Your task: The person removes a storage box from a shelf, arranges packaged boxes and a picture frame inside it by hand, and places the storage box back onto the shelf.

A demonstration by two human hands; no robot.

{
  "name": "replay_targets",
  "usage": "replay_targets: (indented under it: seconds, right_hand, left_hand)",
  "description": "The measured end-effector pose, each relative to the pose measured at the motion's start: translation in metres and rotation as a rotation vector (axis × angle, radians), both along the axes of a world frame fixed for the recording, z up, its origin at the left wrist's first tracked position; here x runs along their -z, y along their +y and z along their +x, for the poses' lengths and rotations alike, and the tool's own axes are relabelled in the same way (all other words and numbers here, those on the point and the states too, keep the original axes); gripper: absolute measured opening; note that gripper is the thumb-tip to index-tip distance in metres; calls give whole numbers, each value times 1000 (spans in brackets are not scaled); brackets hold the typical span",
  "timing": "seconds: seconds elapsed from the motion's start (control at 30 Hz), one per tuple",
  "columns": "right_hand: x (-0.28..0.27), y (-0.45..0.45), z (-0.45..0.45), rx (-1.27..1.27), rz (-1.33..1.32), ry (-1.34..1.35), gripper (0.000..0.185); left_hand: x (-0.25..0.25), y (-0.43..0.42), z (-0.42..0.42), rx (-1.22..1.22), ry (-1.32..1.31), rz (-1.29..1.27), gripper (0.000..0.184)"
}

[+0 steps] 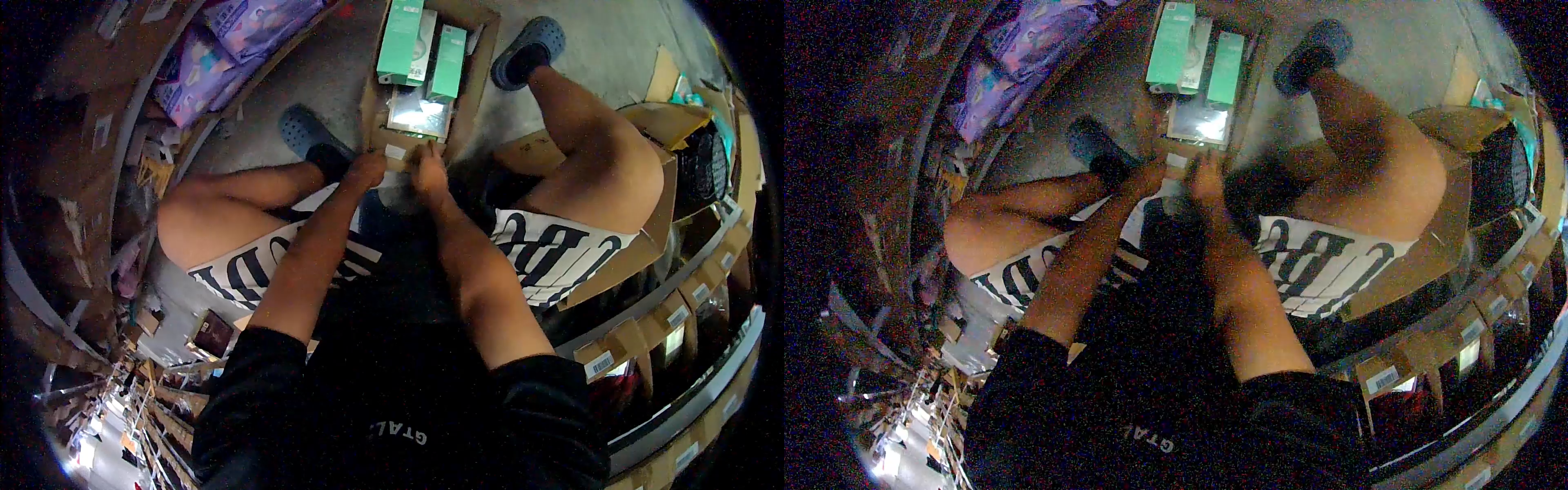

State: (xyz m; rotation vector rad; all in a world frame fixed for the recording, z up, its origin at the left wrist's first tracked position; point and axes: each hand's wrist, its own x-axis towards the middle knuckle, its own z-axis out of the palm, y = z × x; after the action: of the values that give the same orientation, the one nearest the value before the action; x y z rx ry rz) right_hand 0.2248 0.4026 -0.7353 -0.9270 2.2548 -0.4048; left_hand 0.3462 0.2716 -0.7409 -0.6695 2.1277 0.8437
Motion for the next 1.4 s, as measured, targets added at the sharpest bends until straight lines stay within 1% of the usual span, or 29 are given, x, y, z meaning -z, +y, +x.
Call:
replay_targets:
  seconds: [0.03,0.07,0.1,0.13,0.17,0.23,0.3,0.33,0.37,0.4,0.43,0.47,0.5,0.57,0.6,0.63,0.67,0.7,0.73,0.8,0.9,1.0,1.1,1.17,1.23,1.3,1.33,1.37,1.4]
  right_hand:
    - [23,6,0,-117,-30,55,40]
    - [24,5,-1,-175,-44,81,42]
    - [26,4,-1,-232,-59,107,43]
    - [11,1,-3,-109,-42,16,43]
    - [-4,-1,-5,15,-22,-73,43]
    - [14,6,3,30,-30,-32,43]
    - [26,5,8,43,-52,8,44]
    - [25,2,6,104,-26,-81,45]
    - [25,-2,5,166,0,-168,47]
    - [19,-4,3,166,-3,-167,47]
    - [12,-4,1,163,-26,-120,49]
    - [4,-5,0,161,-48,-73,50]
    - [16,-1,1,167,-49,-71,50]
    - [54,12,2,24,-114,-68,56]
    - [46,13,2,27,-106,-72,56]
    - [33,8,-1,63,-49,-112,57]
    - [21,1,-4,97,4,-151,58]
    - [22,1,-5,99,6,-154,58]
    - [22,2,-4,100,3,-148,59]
    - [20,4,3,101,2,-153,61]
    - [20,4,5,149,113,-226,63]
    - [19,11,8,93,-12,-198,65]
    - [-1,1,1,24,45,-168,64]
    - [-4,-4,-2,118,74,-309,68]
    - [10,-2,3,117,36,-263,70]
    - [15,-2,5,119,2,-217,72]
    - [11,-2,5,22,16,-110,72]
    - [5,-4,3,-75,27,-1,73]
    - [0,-7,0,-77,25,-1,73]
  left_hand:
    - [9,0,6,101,-9,-48,29]
    - [54,5,28,235,149,-115,29]
    - [67,4,33,303,224,-140,29]
    - [71,1,34,371,301,-172,29]
    - [77,-1,33,16,337,-22,30]
    - [44,-8,19,-347,352,129,31]
    - [-16,-24,-11,-337,540,110,40]
    - [-23,-29,-15,-338,537,105,40]
    - [-30,-33,-20,-221,579,-34,44]
    - [-31,-34,-23,-103,619,-170,49]
    - [-16,-30,-20,-101,619,-171,49]
    - [0,-25,-18,-206,665,-128,51]
    - [11,-22,-17,-309,711,-83,54]
    - [5,-17,-20,-295,739,-157,52]
    - [-2,-10,-15,-293,752,-232,51]
    - [-9,-8,-11,-291,749,-226,51]
    - [-15,-10,-6,-345,654,-134,47]
    - [-19,-10,0,-400,554,-42,43]
    - [-22,-9,5,-400,548,-40,43]
    - [-24,-8,18,-307,249,38,30]
    - [-21,-4,26,-245,208,-2,25]
    - [-27,2,22,-128,68,-64,23]
    - [-7,3,25,-70,144,-12,28]
    - [25,7,32,15,255,-45,30]
    - [79,12,41,170,417,-160,33]
    - [99,13,44,210,400,-222,36]
    - [104,14,44,221,373,-245,38]
    - [146,14,61,190,317,-173,39]
    - [146,13,61,174,291,-137,40]
